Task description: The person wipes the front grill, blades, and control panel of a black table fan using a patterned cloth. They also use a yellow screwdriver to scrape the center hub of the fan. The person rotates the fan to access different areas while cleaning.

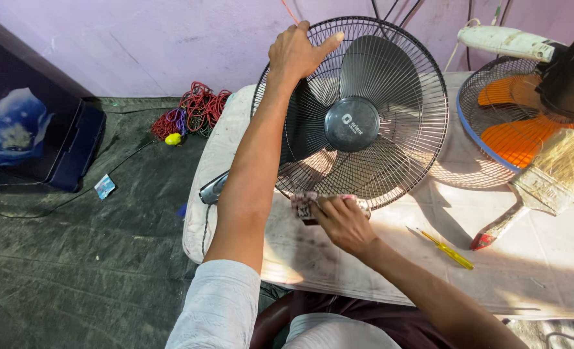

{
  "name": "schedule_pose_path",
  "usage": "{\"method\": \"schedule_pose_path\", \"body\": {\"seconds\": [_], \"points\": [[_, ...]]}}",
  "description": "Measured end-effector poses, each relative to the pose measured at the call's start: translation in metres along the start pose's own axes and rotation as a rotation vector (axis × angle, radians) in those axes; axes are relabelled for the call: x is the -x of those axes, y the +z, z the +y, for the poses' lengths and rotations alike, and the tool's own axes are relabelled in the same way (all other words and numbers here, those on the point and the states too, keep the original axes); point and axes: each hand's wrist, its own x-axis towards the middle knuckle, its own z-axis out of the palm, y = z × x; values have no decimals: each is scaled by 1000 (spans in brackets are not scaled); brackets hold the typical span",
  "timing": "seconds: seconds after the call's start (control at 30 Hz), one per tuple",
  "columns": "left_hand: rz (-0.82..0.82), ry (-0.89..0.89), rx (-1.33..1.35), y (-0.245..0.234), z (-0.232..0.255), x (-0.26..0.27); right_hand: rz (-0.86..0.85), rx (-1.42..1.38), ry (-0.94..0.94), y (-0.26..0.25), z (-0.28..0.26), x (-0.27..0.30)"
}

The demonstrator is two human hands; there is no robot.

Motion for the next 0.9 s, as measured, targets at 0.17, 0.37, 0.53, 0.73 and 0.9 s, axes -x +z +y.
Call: {"method": "schedule_pose_path", "body": {"seconds": [0.17, 0.37, 0.53, 0.73, 0.9], "points": [[-14, -11, -8, -3, 3, -1, 56, 42, -93, 3, 36, -22], [-61, -45, -11, -7, 6, 2, 35, 154, 196, 0, 46, -68], [-18, -20, -2, -10, 7, 4, -117, -112, -126, -2, 2, -37], [-112, -83, -31, -19, 15, 5, 319, -66, 332, -48, 100, -77], [-125, -93, -18, -15, 16, 1, 199, 34, 316, -52, 132, -95]]}}
